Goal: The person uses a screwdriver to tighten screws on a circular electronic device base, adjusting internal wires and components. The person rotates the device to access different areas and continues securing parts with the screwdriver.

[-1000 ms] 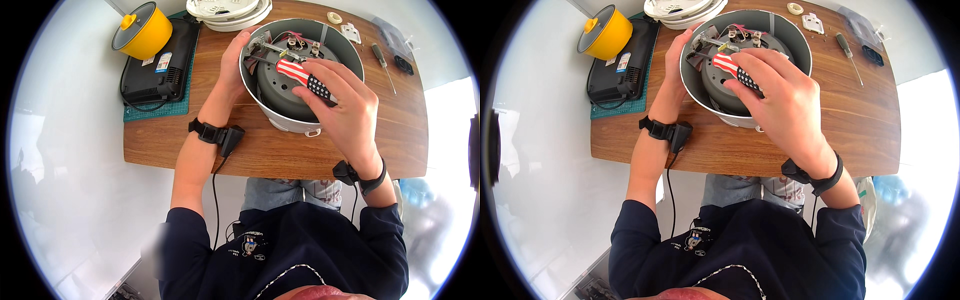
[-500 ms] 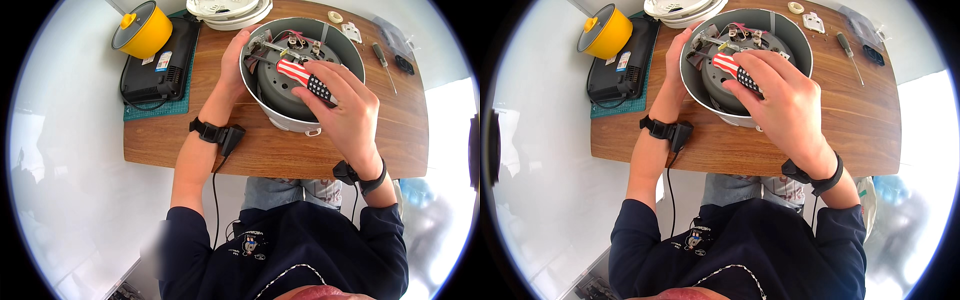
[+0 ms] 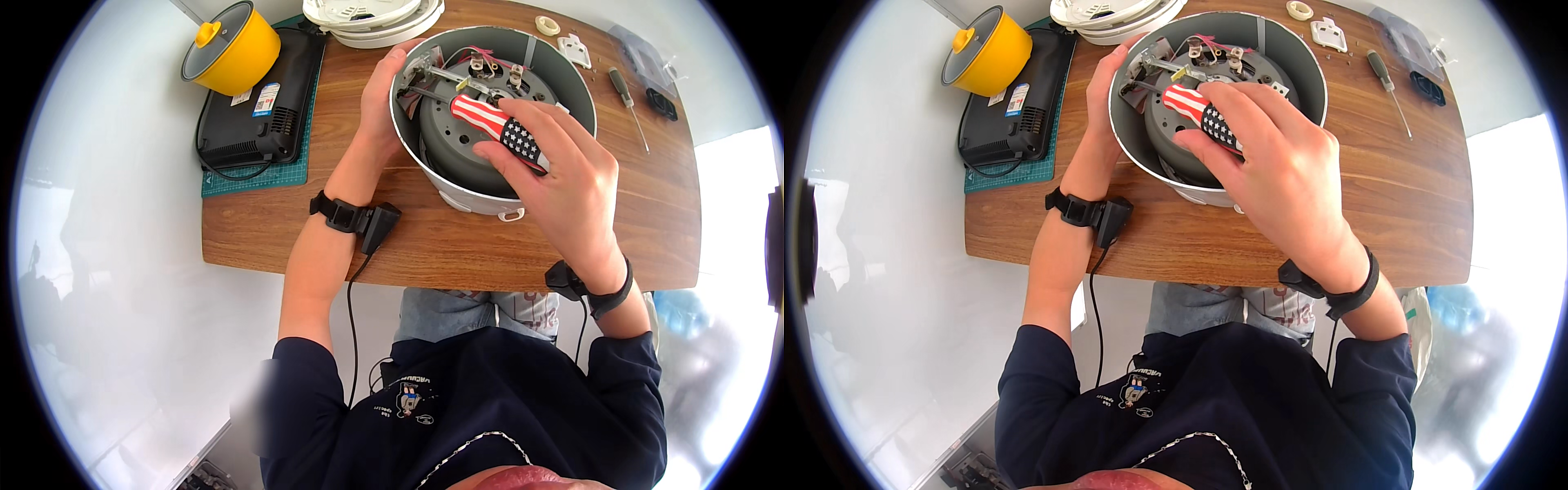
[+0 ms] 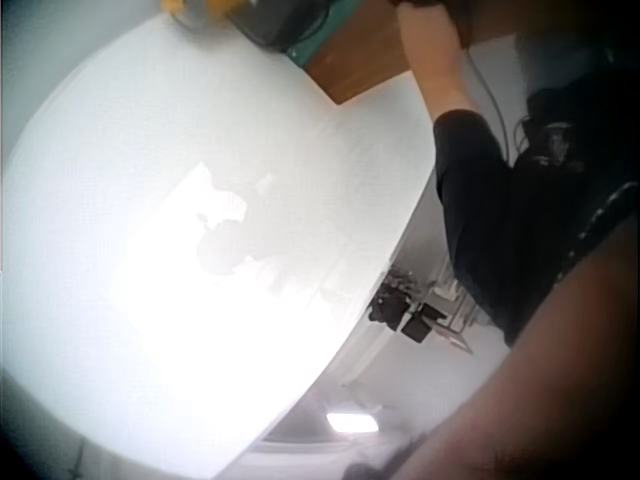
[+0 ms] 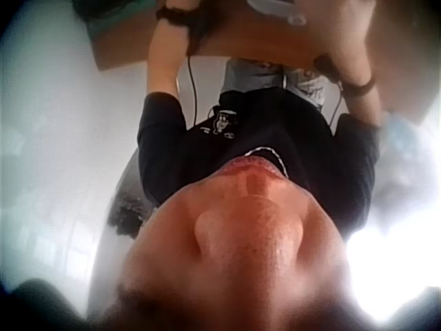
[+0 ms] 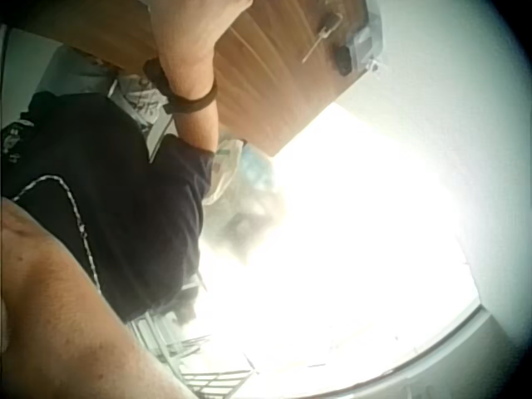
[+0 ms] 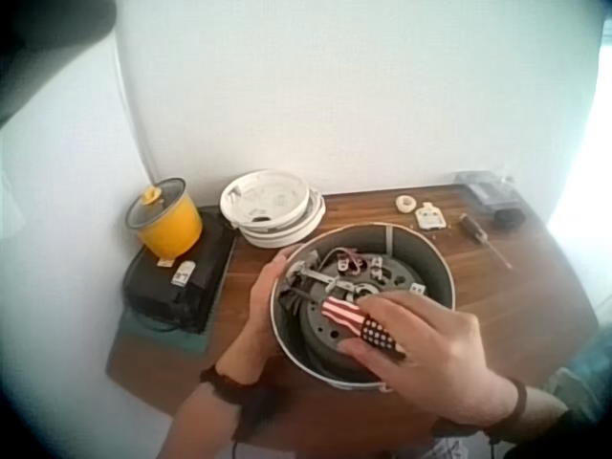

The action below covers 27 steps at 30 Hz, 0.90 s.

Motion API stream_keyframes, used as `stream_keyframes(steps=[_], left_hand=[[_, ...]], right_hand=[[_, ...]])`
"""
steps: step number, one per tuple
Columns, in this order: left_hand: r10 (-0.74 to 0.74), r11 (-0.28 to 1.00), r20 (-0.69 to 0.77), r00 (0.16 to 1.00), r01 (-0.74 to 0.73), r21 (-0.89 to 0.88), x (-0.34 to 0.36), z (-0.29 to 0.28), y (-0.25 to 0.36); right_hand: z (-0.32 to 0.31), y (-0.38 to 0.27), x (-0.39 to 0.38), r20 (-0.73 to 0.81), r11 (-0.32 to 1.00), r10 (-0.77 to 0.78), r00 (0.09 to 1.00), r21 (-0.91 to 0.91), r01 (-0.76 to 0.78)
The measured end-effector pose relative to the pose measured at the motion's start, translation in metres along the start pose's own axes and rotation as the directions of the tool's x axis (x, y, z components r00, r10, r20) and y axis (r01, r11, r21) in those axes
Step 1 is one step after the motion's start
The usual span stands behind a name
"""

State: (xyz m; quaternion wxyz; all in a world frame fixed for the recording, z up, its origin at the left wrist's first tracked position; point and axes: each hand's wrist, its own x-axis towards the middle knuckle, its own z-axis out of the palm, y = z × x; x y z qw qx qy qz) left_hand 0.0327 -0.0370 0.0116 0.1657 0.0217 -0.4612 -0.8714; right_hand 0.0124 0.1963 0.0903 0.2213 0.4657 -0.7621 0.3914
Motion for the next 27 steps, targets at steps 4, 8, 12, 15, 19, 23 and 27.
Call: stream_keyframes(steps=[4,8,12,15,19,23,27], left_hand=[[0.002,1.000,0.013,1.000,-0.002,-0.006,0.000,-0.002,0.000],[0.022,1.000,0.024,0.999,-0.022,0.003,0.000,0.000,0.003],[-0.002,1.000,0.016,1.000,0.002,-0.009,0.002,0.000,0.006],[-0.021,1.000,0.007,1.000,0.021,0.013,0.002,0.003,0.011],[-0.029,0.999,0.012,1.000,0.029,0.029,0.002,0.001,0.013],[-0.040,0.992,0.000,0.999,0.040,0.116,0.004,0.000,0.017],[-0.052,0.986,-0.021,0.998,0.054,0.160,0.004,0.001,0.018]], right_hand=[[-0.004,-0.001,0.002,0.051,1.000,0.024,0.998,0.013,-0.025],[-0.007,0.001,0.005,0.074,1.000,-0.006,0.997,0.020,0.005],[-0.009,0.001,0.004,0.107,0.998,-0.011,0.994,0.055,0.006],[-0.010,0.002,0.006,0.144,0.996,-0.043,0.989,0.086,0.030],[-0.012,0.002,0.007,0.169,0.995,-0.055,0.984,0.085,0.041],[-0.014,0.004,0.005,0.100,0.996,-0.089,0.991,0.036,0.086],[-0.011,0.005,0.003,0.076,0.995,-0.081,0.994,0.062,0.077]])
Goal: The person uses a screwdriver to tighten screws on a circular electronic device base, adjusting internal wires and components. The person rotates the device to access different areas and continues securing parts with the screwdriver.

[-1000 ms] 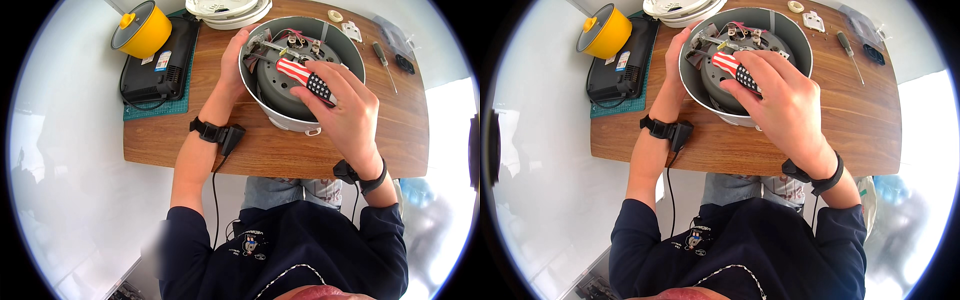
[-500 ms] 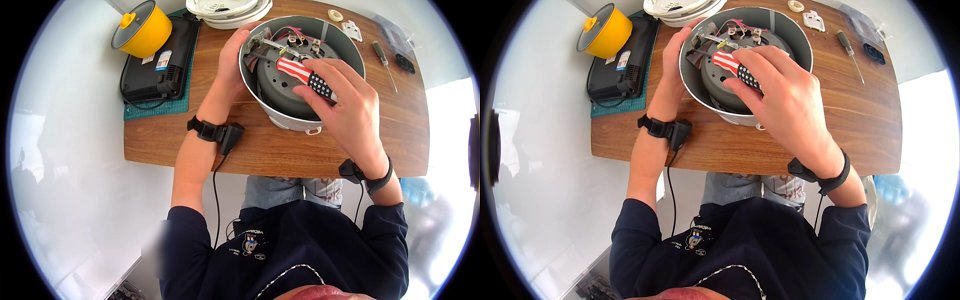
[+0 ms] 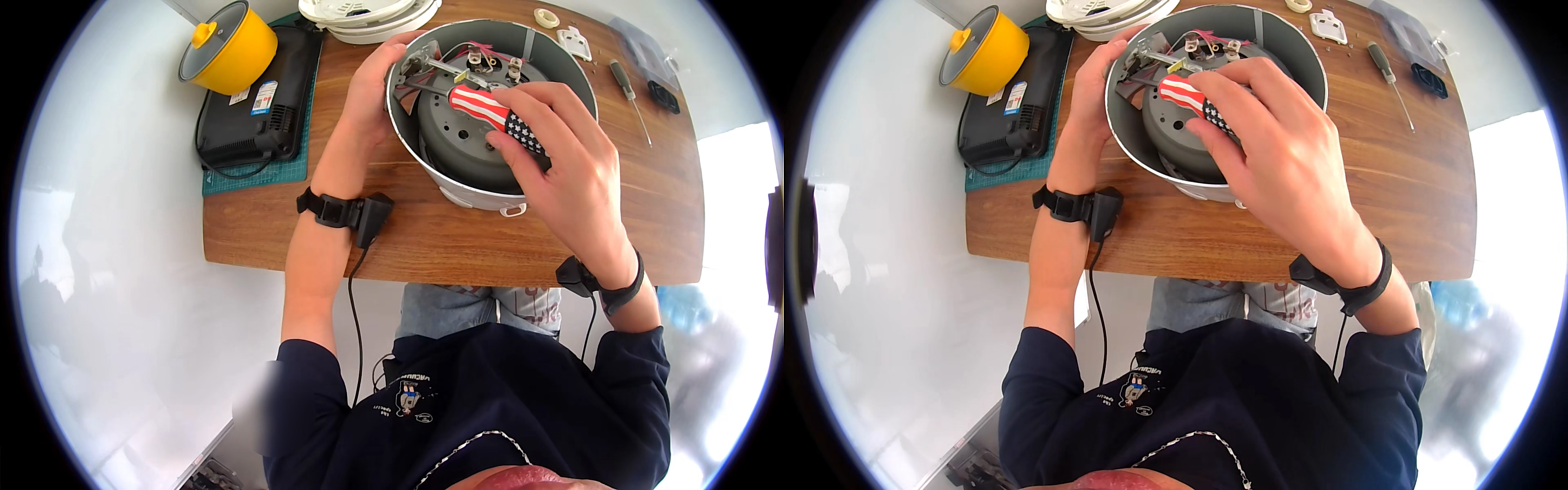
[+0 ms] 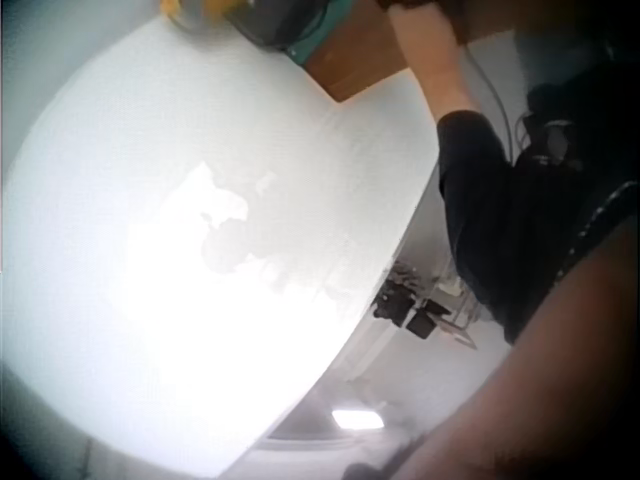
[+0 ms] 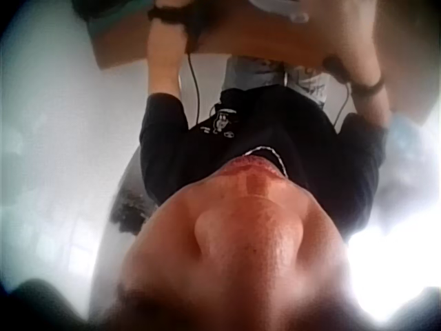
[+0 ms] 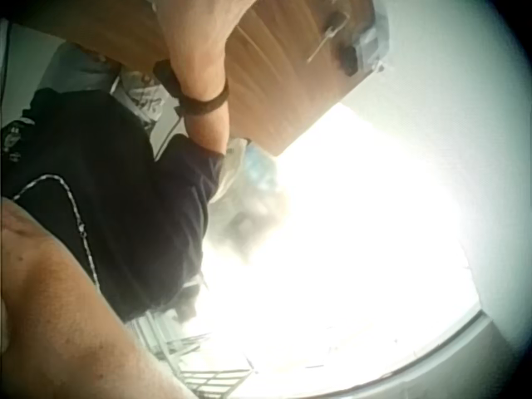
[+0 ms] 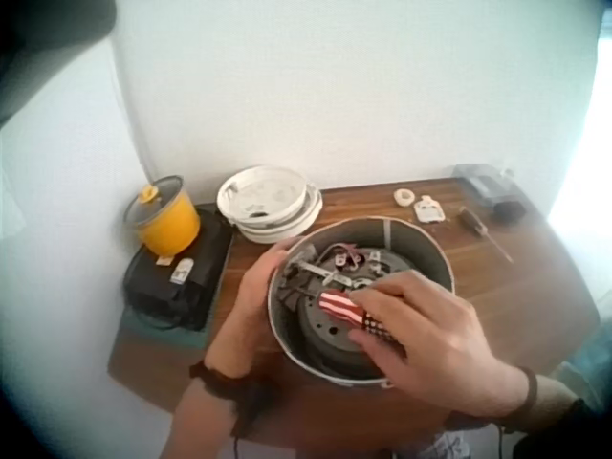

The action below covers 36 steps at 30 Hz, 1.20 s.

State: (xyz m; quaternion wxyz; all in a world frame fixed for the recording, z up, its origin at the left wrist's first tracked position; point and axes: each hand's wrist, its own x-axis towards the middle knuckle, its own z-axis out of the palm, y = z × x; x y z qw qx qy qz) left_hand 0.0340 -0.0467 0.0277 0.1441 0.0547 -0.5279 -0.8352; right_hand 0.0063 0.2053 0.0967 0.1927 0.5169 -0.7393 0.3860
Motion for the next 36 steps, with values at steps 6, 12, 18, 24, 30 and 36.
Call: stream_keyframes(steps=[6,12,18,24,30,36], left_hand=[[-0.075,0.994,0.010,0.997,0.074,0.079,0.008,0.009,0.014],[-0.091,0.985,0.061,0.994,0.081,0.151,0.019,0.008,0.018],[-0.103,0.977,0.043,0.994,0.093,0.190,0.018,0.014,0.022],[-0.109,0.965,0.028,0.994,0.099,0.243,0.017,0.018,0.025],[-0.109,0.979,0.021,0.994,0.104,0.176,0.016,0.015,0.021],[-0.099,0.982,0.020,0.995,0.094,0.162,0.016,0.014,0.019]], right_hand=[[0.001,0.003,-0.007,-0.027,1.000,0.016,1.000,-0.011,-0.016],[0.000,0.004,-0.013,-0.072,1.000,-0.009,0.997,-0.018,0.008],[-0.005,0.006,-0.020,-0.115,1.000,-0.007,0.993,-0.028,0.004],[-0.004,0.010,-0.023,-0.140,1.000,0.010,0.990,0.005,-0.010],[-0.002,0.007,-0.020,-0.136,0.999,0.036,0.990,0.043,-0.031],[0.000,0.007,-0.018,-0.124,0.999,0.032,0.992,0.018,-0.030]])
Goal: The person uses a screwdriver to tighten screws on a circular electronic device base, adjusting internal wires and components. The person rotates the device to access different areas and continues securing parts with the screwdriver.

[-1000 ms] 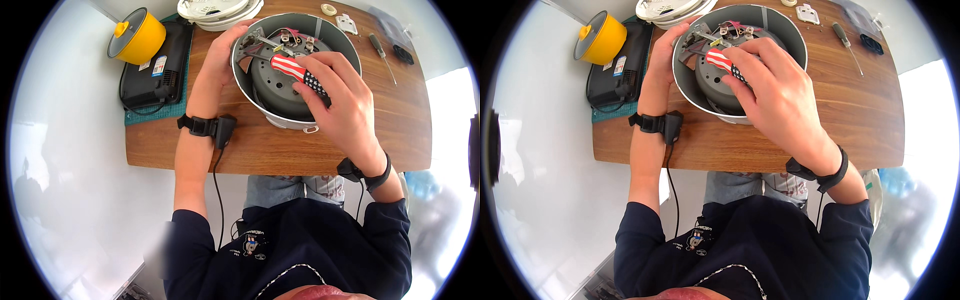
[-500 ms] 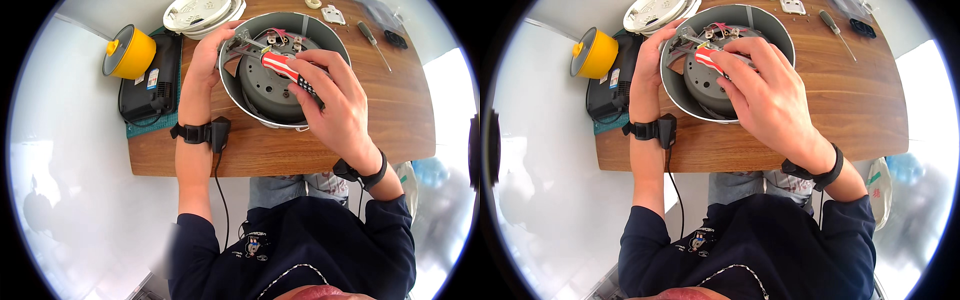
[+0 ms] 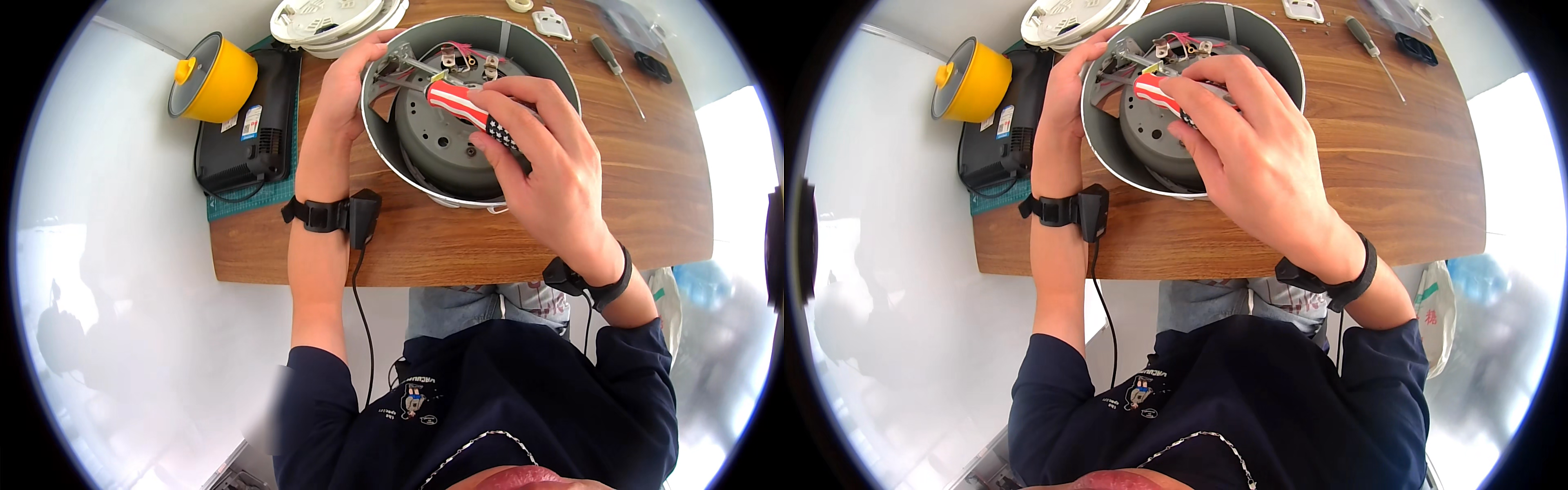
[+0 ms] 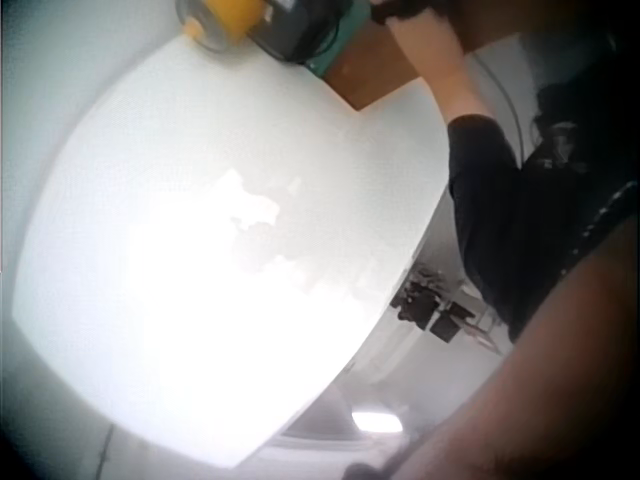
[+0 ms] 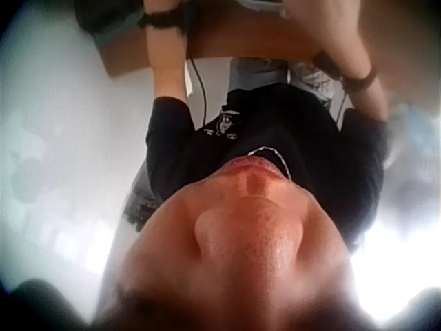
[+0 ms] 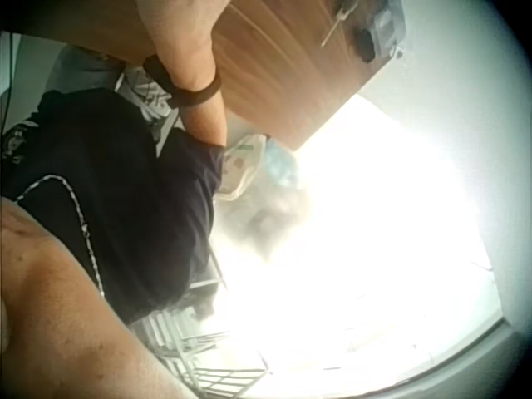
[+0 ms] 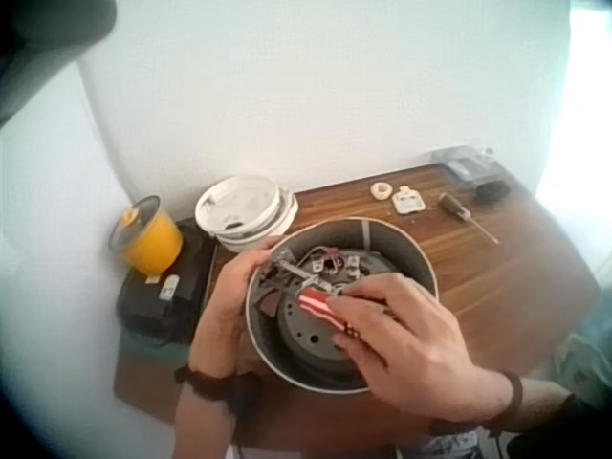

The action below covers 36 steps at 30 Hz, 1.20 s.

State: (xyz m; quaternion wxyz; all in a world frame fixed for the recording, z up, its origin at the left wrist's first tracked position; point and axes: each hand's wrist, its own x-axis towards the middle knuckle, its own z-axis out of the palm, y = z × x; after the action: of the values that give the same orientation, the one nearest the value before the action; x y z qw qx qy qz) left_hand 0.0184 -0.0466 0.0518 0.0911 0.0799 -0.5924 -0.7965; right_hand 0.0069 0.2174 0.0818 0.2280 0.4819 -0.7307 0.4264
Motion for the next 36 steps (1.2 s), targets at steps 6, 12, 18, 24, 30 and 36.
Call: stream_keyframes(steps=[6,12,18,24,30,36], left_hand=[[-0.002,0.999,0.011,1.000,0.002,-0.032,0.000,-0.001,-0.001],[0.003,1.000,-0.020,1.000,-0.003,-0.027,0.001,-0.001,-0.002],[0.016,1.000,-0.015,1.000,-0.017,-0.026,0.001,-0.003,-0.003],[0.024,0.998,-0.014,1.000,-0.024,-0.054,-0.002,0.000,-0.003],[0.010,0.997,-0.034,0.999,-0.013,-0.070,-0.004,0.003,-0.003],[0.011,0.997,-0.033,0.999,-0.013,-0.071,-0.001,-0.003,-0.007]], right_hand=[[0.000,-0.001,0.002,0.015,1.000,0.008,1.000,0.008,-0.008],[0.000,-0.002,0.002,0.019,1.000,0.008,1.000,-0.002,-0.007],[0.002,-0.001,0.003,0.009,1.000,0.003,1.000,0.013,-0.004],[0.002,-0.002,0.003,0.009,1.000,0.011,1.000,0.012,-0.011],[0.003,-0.001,0.004,0.003,1.000,-0.005,1.000,0.009,0.005],[0.002,-0.003,0.007,0.020,1.000,-0.003,1.000,0.005,0.003]])
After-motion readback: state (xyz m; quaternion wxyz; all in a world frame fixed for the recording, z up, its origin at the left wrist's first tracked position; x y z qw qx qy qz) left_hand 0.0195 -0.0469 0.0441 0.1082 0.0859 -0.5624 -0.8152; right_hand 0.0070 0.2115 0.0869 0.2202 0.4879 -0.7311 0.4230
